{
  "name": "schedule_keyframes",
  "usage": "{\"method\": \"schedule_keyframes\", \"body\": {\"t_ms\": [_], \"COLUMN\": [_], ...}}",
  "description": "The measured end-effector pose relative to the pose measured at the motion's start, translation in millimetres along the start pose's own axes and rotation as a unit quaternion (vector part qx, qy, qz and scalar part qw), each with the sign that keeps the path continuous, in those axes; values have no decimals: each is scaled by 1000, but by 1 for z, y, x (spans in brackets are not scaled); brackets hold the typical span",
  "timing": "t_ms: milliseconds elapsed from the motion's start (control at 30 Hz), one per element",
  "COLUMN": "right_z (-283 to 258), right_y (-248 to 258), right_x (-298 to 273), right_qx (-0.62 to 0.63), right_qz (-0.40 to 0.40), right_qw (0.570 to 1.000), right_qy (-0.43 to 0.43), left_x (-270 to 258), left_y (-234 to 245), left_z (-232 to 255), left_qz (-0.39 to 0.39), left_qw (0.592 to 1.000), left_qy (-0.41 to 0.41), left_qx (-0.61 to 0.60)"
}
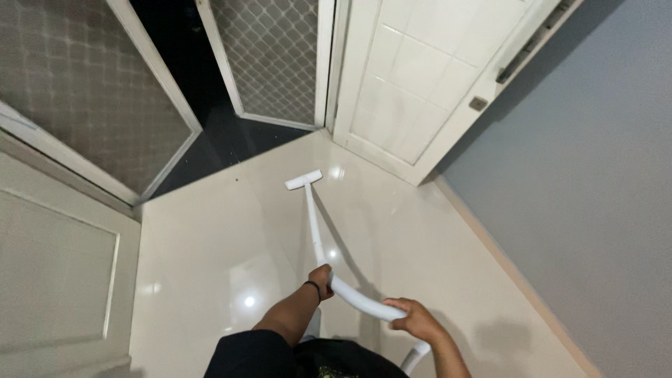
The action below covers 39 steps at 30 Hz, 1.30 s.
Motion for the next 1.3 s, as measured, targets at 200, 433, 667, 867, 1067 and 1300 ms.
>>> {"method": "schedule_keyframes", "body": {"t_ms": [200,433,667,867,1067,1300], "right_z": [-11,8,3,54,134,206], "right_y": [-70,-101,-75,-36,23,101], "right_x": [77,96,15,-64,-135,-214], "right_qx": [30,91,37,55,73,122], "right_qz": [-43,-84,-143,-132,-65,90], "right_qw": [998,992,989,990,993,980], "right_qy": [39,16,13,-10,-64,-130], "left_x": [6,17,12,-25,-49,-70], "left_y": [28,39,49,42,-14,-80], "left_z": [34,28,2,-57,-147,-223], "left_qz": [34,22,0,11,-93,-214], "left_qw": [998,995,990,999,989,953], "left_qy": [-19,-29,-29,31,111,139], "left_qx": [-51,-96,-137,-37,33,164]}}
Point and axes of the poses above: each hand's wrist, its own x-axis towards the middle knuckle, its own y-axis out of the back of the hand, z = x × y, the point moved 7 cm from there along x, towards the middle knuckle, and after that the axes turned 5 degrees about x, right-handed, at the moved point
